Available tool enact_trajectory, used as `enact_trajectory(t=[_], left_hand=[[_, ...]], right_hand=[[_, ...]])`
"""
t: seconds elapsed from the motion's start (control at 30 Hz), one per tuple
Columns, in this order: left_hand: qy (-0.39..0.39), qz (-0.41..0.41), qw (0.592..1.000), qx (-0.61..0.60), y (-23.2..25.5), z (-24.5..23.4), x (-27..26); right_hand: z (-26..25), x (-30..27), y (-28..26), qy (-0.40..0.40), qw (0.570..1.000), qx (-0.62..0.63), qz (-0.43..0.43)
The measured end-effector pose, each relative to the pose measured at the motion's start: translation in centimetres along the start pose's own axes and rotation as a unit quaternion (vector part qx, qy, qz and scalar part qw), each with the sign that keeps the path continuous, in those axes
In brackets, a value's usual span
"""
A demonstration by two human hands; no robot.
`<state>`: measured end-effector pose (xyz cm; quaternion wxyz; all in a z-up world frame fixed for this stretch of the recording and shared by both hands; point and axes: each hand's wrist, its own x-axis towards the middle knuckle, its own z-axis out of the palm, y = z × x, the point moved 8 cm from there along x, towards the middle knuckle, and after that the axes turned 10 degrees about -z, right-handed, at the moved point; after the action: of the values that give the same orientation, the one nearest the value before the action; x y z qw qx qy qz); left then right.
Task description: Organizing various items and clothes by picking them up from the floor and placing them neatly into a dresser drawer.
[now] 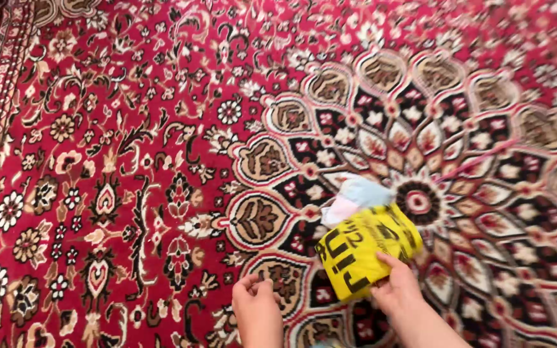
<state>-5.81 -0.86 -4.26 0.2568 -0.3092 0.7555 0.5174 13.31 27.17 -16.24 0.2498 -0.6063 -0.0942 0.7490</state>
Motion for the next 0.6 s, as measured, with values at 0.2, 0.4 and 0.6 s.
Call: enact_trajectory(t=[0.2,0.4,0.6], left_hand=[[-0.149,-0.024,0.988,-0.038,5.9,3.7,-9.6],[-0.196,0.109,0.974,0.023,19.3,5.0,-19.2],[-0.355,0.221,0.904,0.093,37.2,2.2,-31.7]], right_hand=[[7.1,-15.6,-9.6,-0.137,0.987,-0.067,-0.045],[17.2,-33.3,-19.4,-0.239,0.962,-0.102,-0.078],[24.3,-46.4,-27.2,-0.348,0.912,-0.183,-0.116]])
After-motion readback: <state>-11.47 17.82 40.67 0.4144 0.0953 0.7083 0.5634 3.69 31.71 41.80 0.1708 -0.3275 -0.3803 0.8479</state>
